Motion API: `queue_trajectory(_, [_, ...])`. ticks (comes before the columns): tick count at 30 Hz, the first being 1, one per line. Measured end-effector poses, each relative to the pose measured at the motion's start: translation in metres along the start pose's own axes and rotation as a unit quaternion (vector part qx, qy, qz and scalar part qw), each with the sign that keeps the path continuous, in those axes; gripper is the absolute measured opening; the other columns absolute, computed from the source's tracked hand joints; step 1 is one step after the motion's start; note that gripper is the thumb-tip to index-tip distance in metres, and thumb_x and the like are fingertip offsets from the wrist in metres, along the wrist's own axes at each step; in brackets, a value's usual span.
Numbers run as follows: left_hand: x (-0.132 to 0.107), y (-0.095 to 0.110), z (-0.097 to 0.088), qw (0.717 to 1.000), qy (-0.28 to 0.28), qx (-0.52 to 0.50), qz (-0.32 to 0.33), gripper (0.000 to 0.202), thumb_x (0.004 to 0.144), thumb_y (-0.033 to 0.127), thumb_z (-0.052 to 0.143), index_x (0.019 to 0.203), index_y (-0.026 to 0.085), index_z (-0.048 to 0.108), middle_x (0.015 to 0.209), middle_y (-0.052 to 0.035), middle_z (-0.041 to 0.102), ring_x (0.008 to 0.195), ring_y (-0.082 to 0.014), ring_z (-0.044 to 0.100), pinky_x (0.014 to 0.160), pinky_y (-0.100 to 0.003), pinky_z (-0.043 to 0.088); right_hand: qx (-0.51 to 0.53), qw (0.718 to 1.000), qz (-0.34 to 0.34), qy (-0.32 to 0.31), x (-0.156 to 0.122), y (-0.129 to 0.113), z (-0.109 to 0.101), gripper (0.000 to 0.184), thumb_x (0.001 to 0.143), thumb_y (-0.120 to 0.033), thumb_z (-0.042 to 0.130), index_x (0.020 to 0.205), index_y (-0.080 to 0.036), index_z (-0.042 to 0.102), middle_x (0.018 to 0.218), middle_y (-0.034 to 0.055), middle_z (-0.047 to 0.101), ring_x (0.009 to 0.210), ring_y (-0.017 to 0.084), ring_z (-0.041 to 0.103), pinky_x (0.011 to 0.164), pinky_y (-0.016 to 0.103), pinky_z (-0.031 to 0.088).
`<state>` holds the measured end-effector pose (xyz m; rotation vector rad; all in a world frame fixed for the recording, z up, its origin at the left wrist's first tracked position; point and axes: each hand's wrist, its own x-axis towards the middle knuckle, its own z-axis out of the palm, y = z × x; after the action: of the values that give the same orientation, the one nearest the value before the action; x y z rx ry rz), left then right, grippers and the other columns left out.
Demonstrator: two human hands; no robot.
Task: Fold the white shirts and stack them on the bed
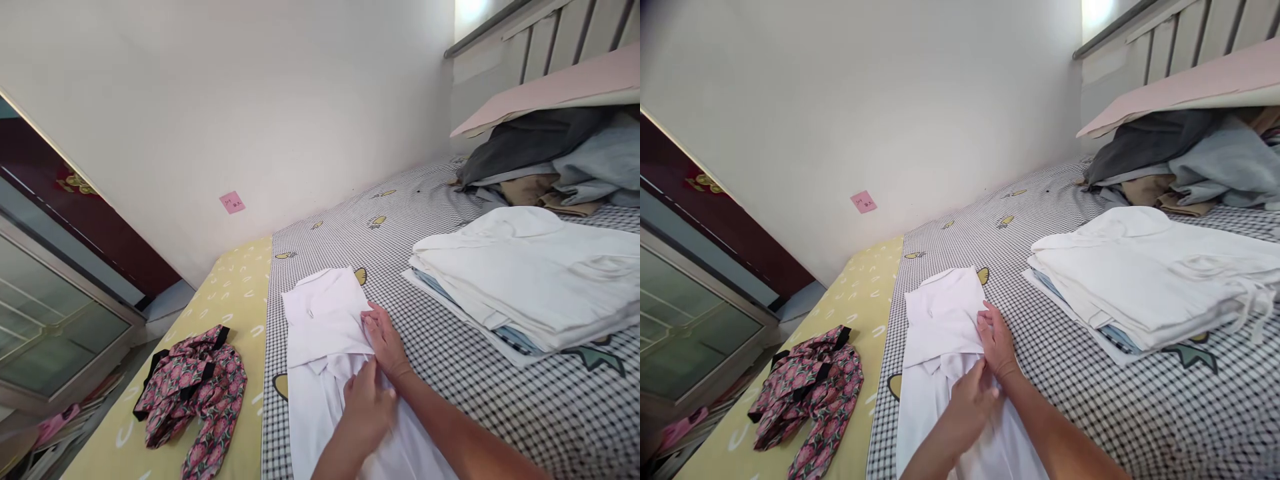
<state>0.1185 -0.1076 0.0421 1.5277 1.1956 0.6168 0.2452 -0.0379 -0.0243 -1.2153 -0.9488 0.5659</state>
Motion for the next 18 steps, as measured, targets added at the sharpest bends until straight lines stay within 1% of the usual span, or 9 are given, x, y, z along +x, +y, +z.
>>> queue_trajectory(1, [-0.003,-0.001,0.003,0.998,0.007,0.06,0.017,0.058,0.073,0.023,0.072,0.131,0.026,0.066,0.148,-0.0101,0.061,0.146,-0.0333,0.044,0.127,-0.052,0.018,0.0,1.0,0.002,0.008,0.001,0.001,-0.001,0.055,0.095,-0.057,0.045,0.133,-0.019,0.057,0.12,0.0151,0.07,0.11,0.028,0.067,0.101,0.048,0.052])
queue_trajectory(3, [-0.008,0.001,0.004,0.99,0.025,0.13,0.046,0.04,0.077,0.024,0.068,0.116,0.027,0.073,0.135,-0.0094,0.07,0.135,-0.0336,0.055,0.121,-0.05,0.029,-0.006,1.0,-0.004,0.018,0.002,0.002,-0.002,0.047,0.095,-0.055,0.046,0.123,-0.021,0.062,0.122,0.0156,0.069,0.112,0.028,0.065,0.104,0.049,0.051])
queue_trajectory(5, [-0.012,0.003,-0.003,0.986,0.049,0.153,0.041,0.017,0.086,0.032,0.059,0.093,0.029,0.075,0.098,-0.0077,0.081,0.101,-0.0305,0.071,0.1,-0.044,0.047,-0.012,1.0,-0.008,0.023,0.002,0.002,-0.002,0.042,0.095,-0.054,0.047,0.114,-0.021,0.065,0.119,0.015,0.069,0.111,0.029,0.065,0.104,0.05,0.05])
queue_trajectory(7, [-0.014,0.006,-0.015,0.978,0.121,0.168,0.032,0.027,0.093,0.04,0.052,0.073,0.03,0.068,0.058,-0.0027,0.067,0.064,-0.0255,0.065,0.078,-0.038,0.048,-0.01,1.0,-0.004,0.029,0.001,0.001,-0.002,0.041,0.095,-0.053,0.046,0.111,-0.021,0.066,0.116,0.0145,0.069,0.109,0.028,0.065,0.102,0.049,0.051])
queue_trajectory(9, [-0.014,0.009,-0.028,0.952,0.228,0.192,0.063,0.032,0.091,0.045,0.056,0.064,0.03,0.061,0.047,-0.0004,0.053,0.054,-0.0238,0.057,0.074,-0.036,0.047,-0.006,0.999,0.002,0.033,0.0,0.0,-0.002,0.041,0.095,-0.052,0.046,0.113,-0.02,0.065,0.117,0.0141,0.069,0.108,0.028,0.065,0.1,0.048,0.052])
queue_trajectory(11, [-0.009,0.012,-0.039,0.919,0.298,0.224,0.132,0.026,0.089,0.043,0.06,0.068,0.029,0.065,0.061,-0.0053,0.064,0.069,-0.0268,0.064,0.087,-0.039,0.048,-0.008,0.999,0.007,0.037,0.0,-0.002,-0.002,0.041,0.094,-0.052,0.047,0.113,-0.02,0.065,0.117,0.0139,0.069,0.107,0.027,0.065,0.098,0.047,0.052])
queue_trajectory(13, [0.0,0.012,-0.046,0.905,0.29,0.252,0.184,0.021,0.092,0.039,0.056,0.094,0.029,0.074,0.103,-0.0127,0.077,0.106,-0.0318,0.068,0.111,-0.047,0.039,-0.012,0.999,0.007,0.037,0.001,-0.003,-0.002,0.041,0.093,-0.052,0.049,0.112,-0.019,0.066,0.116,0.0139,0.07,0.106,0.027,0.065,0.097,0.046,0.053])
queue_trajectory(15, [0.01,0.006,-0.047,0.913,0.227,0.278,0.192,0.033,0.092,0.037,0.057,0.121,0.032,0.071,0.146,-0.0131,0.062,0.141,-0.0352,0.05,0.125,-0.057,0.017,-0.012,0.999,0.003,0.034,0.001,-0.003,-0.002,0.041,0.093,-0.052,0.05,0.11,-0.02,0.066,0.115,0.0137,0.07,0.106,0.027,0.065,0.098,0.047,0.052])
queue_trajectory(18, [0.021,-0.013,-0.044,0.931,0.122,0.311,0.145,0.043,0.09,0.041,0.062,0.133,0.039,0.066,0.165,-0.0102,0.039,0.156,-0.0383,0.026,0.124,-0.068,0.002,0.003,0.999,0.007,0.031,0.0,-0.002,-0.003,0.038,0.094,-0.051,0.049,0.11,-0.021,0.065,0.115,0.0134,0.071,0.107,0.028,0.066,0.099,0.047,0.053])
